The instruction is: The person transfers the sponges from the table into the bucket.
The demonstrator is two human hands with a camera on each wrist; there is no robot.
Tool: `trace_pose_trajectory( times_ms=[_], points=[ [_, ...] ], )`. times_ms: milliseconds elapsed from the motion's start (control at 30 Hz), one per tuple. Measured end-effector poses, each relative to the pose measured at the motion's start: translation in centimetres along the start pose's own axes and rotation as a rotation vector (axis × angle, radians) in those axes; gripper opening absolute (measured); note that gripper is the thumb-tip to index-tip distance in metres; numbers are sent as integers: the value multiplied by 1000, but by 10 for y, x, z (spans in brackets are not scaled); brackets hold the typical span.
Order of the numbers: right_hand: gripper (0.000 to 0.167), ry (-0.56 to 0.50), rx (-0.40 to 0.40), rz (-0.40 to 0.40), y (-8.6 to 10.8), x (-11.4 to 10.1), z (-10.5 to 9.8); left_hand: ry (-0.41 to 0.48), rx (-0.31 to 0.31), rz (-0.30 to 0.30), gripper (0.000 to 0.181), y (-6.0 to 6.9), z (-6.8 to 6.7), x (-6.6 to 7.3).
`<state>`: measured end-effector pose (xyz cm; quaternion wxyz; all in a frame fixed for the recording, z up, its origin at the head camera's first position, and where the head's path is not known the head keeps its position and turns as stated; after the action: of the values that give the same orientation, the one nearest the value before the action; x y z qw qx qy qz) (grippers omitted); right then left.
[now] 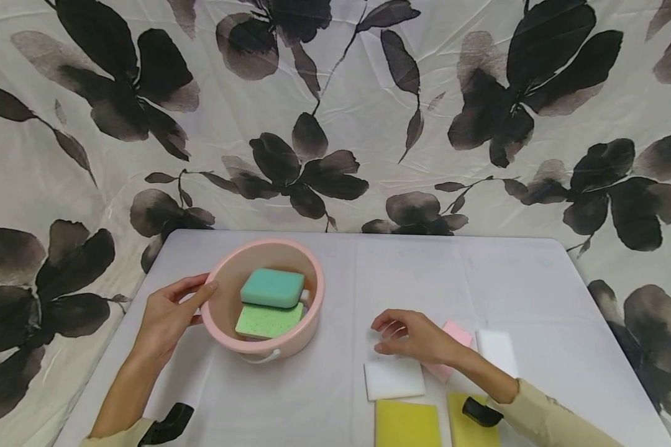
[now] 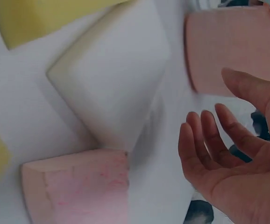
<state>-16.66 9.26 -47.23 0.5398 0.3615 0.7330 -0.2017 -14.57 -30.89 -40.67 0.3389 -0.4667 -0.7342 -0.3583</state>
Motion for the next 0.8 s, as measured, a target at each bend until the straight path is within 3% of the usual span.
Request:
trace_pose_trajectory(
  times_ms=[467, 800],
  points=[
    [32, 43, -138, 77, 17, 21, 16, 13, 4, -2, 63, 0, 1, 0],
    [21, 68, -235, -1, 17, 10, 19, 5, 3, 2, 64, 2, 0, 0]
  ],
)
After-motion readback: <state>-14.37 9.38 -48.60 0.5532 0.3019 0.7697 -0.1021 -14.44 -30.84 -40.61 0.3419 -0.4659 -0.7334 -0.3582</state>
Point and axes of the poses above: each hand's wrist, its own y-axis away from the middle knuckle, its own z-axis out of the palm, x = y × z, the point moved 7 cm from there along -y, towards the middle knuckle, and after that the axes turned 6 degrees about -y, right-handed, at the moved point
